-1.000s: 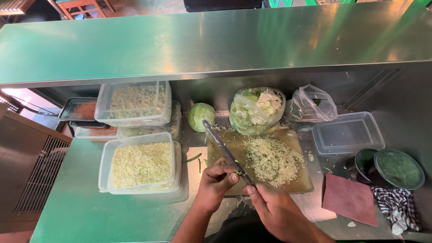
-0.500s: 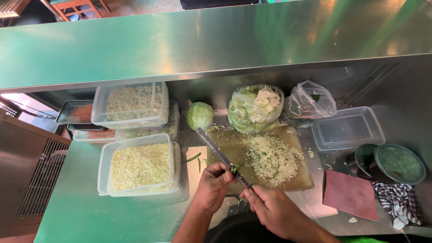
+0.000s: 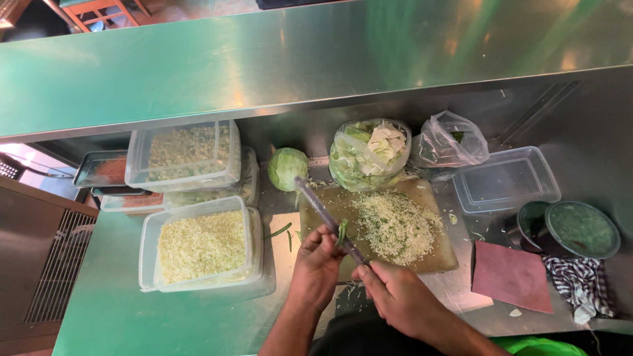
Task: The person chops green beans on a cutting board using a knife, then mixes the chopped beans with shredded cabbage. They continue chopping additional green beans and place them on the board.
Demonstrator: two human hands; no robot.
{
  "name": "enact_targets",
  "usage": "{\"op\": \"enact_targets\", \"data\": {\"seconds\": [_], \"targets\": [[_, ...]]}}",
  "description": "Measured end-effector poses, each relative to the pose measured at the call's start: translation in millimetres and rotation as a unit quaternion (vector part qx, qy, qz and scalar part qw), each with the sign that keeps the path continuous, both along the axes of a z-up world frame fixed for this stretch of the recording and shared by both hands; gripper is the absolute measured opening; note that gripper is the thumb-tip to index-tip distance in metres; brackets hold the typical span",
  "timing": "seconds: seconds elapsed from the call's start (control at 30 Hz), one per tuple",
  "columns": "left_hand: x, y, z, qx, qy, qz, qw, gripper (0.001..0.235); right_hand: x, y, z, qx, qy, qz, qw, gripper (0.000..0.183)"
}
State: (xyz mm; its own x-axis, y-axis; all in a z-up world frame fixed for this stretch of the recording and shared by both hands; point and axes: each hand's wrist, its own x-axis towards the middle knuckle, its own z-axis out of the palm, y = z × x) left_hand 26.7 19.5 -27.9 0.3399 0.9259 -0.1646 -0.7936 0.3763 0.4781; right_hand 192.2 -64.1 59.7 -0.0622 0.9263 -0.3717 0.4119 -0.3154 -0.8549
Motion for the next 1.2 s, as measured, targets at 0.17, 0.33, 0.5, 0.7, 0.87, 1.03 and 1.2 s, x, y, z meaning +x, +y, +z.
{"op": "enact_targets", "data": {"seconds": [0.17,0.33,0.5,0.7,0.87,1.03,1.2], "targets": [[-5,-4,-10,0.045,0.036,-0.027,0.998,0.005,-1,0,0,0.001,0.063,-0.026,0.998,0.031],[-3,-5,-16,0.046,0.040,-0.006,0.998,0.005,-1,-2,-6,0.024,0.040,-0.016,0.999,0.031],[1,-6,-12,0.045,0.043,0.004,0.998,0.007,2,-4,-12,0.124,-0.031,0.016,0.992,0.029],[-1,-4,0,0.014,0.097,-0.028,0.995,0.017,3,-2,-14,0.084,-0.064,0.026,0.994,0.032],[2,-4,3,-0.016,0.030,-0.053,0.998,0.025,1,-1,-10,-0.027,0.027,-0.018,0.999,0.030],[5,-7,-4,-0.001,-0.007,-0.037,0.999,0.016,1,-1,-7,-0.021,0.085,-0.029,0.996,0.030],[3,-6,-10,0.012,-0.006,-0.024,1.000,0.015,0,0,-9,-0.037,0.079,-0.011,0.996,0.033]]}}
